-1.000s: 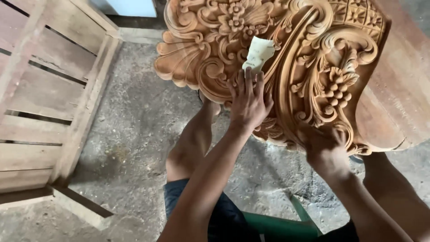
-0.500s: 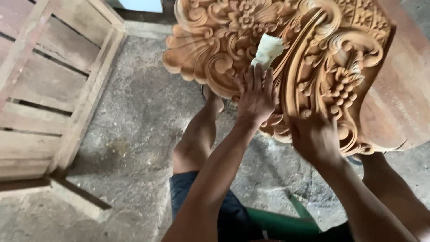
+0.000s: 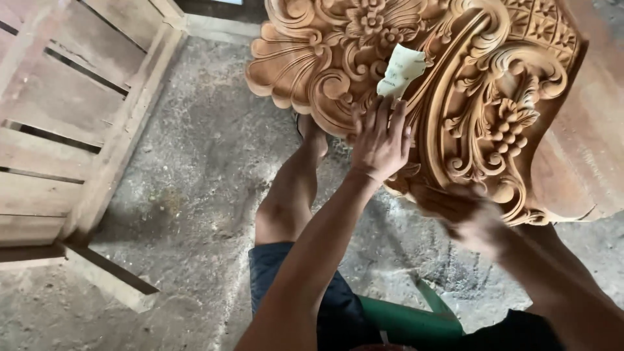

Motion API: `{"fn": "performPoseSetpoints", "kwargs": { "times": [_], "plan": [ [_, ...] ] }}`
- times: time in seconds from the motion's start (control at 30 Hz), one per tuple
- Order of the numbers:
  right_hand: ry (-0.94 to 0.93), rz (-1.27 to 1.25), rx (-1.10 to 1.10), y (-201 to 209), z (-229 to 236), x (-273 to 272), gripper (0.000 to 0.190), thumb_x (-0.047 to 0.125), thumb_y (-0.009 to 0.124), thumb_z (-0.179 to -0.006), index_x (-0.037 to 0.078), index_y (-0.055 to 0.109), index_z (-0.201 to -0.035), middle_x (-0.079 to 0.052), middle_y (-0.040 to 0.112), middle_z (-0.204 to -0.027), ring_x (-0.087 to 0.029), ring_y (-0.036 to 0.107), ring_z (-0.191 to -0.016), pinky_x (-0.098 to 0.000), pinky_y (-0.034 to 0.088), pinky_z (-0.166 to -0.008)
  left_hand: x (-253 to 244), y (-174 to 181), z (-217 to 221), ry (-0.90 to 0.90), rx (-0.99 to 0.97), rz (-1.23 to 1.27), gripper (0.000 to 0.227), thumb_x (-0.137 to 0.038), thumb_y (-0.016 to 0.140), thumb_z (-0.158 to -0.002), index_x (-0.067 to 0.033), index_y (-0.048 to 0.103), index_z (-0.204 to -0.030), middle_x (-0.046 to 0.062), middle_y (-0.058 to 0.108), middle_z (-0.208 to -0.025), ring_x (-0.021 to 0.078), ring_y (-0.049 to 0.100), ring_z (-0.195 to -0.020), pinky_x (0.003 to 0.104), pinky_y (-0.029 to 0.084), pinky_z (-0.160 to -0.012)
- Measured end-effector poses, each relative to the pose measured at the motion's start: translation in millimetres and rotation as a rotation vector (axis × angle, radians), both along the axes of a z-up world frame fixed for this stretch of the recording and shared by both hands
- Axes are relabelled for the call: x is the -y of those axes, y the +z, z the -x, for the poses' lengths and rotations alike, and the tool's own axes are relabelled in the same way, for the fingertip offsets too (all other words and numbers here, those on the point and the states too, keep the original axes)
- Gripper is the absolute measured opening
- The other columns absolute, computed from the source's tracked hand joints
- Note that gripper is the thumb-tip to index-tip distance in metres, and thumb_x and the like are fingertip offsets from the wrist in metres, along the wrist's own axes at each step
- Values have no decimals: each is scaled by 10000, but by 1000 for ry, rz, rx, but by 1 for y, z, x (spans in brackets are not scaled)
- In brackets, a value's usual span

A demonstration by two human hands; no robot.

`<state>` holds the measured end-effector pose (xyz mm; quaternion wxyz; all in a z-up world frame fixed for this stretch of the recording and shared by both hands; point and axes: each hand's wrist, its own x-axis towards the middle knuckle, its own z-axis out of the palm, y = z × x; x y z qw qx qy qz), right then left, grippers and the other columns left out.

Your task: The person sands an ornate wood carving by hand with a piece of sandpaper, moving the paper over the detailed floral and scroll patterns and using their fingers to reach into the crevices.

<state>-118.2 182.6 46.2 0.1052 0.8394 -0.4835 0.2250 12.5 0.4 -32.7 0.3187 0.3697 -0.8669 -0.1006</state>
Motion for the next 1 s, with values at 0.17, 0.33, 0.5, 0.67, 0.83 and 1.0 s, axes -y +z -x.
{"fn": "performPoseSetpoints", "kwargs": {
  "times": [0.17, 0.33, 0.5, 0.67, 0.83, 1.0],
  "plan": [
    [-250, -651, -337, 15, 18, -4, 463, 290, 703, -793, 317, 662, -1253, 107, 722, -1194, -96, 665, -936, -251, 527, -784, -4, -6, 6, -5, 41, 34, 589, -410, 491, -992, -91, 441, -1483, 197, 489, -1500, 356, 443, -1437, 703, 132, -1259],
    [9, -275, -82, -13, 24, -8, 487, -27, 693, -805, 182, 741, -1241, -2, 728, -1332, -159, 666, -1157, -273, 490, -958, -2, 6, 4, -3, 126, -13, 584, -421, 470, -1018, -83, 442, -1492, 184, 454, -1536, 357, 424, -1466, 714, 135, -1269],
    [-146, -456, -178, 20, 54, -16, 368, 196, 845, -750, 210, 788, -1113, 55, 765, -1172, -192, 675, -963, -483, 425, -956, -3, 14, 9, -5, 156, -31, 636, -461, 482, -985, -64, 436, -1480, 216, 388, -1581, 400, 394, -1457, 714, 133, -1231],
    [-37, -78, -41, -7, 31, 7, 89, 85, 705, -1001, 77, 736, -1084, -109, 762, -1159, -314, 712, -1138, -447, 498, -1086, 0, 25, 5, -27, 350, -90, 683, -528, 435, -1008, -91, 388, -1530, 221, 322, -1616, 372, 348, -1509, 722, 154, -1238],
    [-591, -463, -14, -7, 23, -14, 541, 301, 782, -815, -2, 700, -1256, -237, 706, -1122, -362, 680, -1010, -527, 519, -874, 2, 28, 7, -69, 423, -142, 797, -632, 419, -983, -91, 317, -1561, 233, 251, -1637, 396, 299, -1506, 716, 142, -1210],
    [-666, -784, -191, 12, 35, 3, 96, 76, 666, -900, 101, 673, -993, -144, 754, -908, -318, 748, -918, -465, 582, -946, 1, 46, 1, -101, 512, -183, 857, -681, 411, -954, -104, 277, -1574, 227, 204, -1644, 384, 244, -1523, 706, 114, -1218]
  ]
}}
